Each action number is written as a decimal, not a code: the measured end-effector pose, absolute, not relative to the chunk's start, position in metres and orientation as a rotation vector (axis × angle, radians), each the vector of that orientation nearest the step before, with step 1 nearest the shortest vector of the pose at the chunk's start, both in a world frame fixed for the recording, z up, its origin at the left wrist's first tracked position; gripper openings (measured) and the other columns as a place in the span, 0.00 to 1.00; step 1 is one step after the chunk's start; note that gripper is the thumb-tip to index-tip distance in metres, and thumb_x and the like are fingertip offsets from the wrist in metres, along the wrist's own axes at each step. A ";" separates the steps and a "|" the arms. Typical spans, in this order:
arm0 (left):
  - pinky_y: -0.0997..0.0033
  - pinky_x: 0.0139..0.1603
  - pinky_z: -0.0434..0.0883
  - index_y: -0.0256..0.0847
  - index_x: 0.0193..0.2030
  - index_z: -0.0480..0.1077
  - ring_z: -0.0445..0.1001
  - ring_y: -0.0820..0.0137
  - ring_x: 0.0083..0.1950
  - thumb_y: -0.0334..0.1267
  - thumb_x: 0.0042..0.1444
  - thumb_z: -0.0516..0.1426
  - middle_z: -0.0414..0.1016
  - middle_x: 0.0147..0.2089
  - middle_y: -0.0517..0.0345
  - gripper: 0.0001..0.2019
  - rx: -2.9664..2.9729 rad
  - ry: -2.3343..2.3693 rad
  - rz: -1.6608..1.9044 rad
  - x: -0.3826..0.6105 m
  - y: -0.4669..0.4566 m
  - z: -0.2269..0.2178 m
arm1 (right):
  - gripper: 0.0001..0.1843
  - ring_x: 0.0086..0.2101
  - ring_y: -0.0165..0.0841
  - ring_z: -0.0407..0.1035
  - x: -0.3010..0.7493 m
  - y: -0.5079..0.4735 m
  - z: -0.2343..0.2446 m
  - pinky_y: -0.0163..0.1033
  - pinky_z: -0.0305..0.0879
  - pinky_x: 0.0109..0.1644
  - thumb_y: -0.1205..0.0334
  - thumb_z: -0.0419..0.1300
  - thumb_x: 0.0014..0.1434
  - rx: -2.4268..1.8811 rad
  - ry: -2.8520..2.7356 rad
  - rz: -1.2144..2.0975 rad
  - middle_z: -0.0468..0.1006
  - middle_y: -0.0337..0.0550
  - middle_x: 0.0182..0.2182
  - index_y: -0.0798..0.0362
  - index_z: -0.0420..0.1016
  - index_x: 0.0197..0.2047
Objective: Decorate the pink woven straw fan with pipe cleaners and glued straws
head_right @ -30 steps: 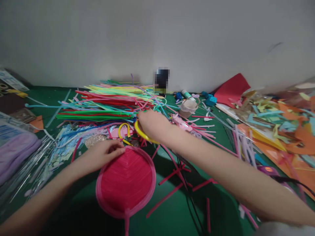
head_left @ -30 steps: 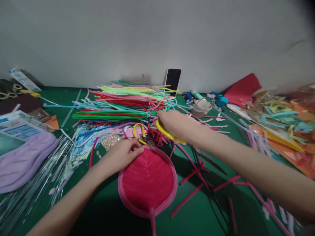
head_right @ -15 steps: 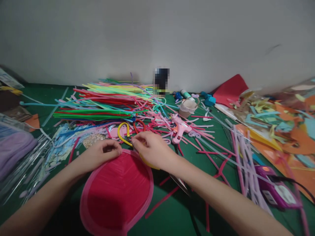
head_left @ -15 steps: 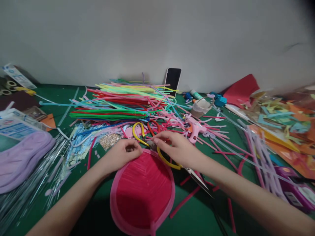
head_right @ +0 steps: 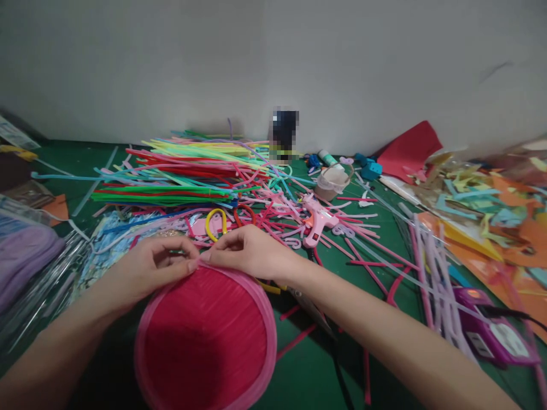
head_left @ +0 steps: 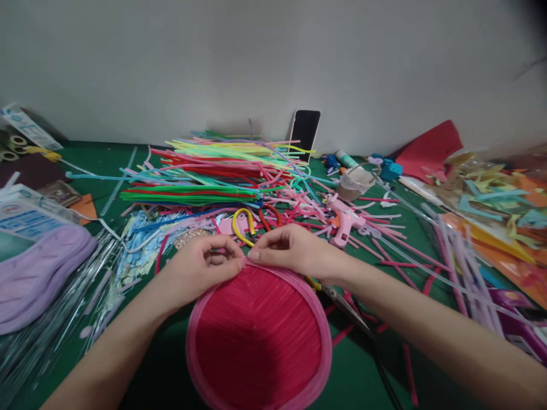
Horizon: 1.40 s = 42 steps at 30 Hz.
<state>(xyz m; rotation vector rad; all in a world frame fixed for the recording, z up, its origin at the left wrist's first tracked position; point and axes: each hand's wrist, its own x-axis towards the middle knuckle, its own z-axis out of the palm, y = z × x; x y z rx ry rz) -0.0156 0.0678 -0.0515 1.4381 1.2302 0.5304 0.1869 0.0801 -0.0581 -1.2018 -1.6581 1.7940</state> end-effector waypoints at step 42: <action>0.74 0.40 0.70 0.41 0.35 0.79 0.77 0.67 0.40 0.49 0.52 0.64 0.82 0.36 0.58 0.14 1.118 1.081 0.486 -0.012 0.068 -0.072 | 0.11 0.29 0.27 0.68 0.197 0.052 -0.078 0.33 0.62 0.33 0.54 0.63 0.57 -1.339 -1.337 1.601 0.77 0.38 0.29 0.54 0.76 0.33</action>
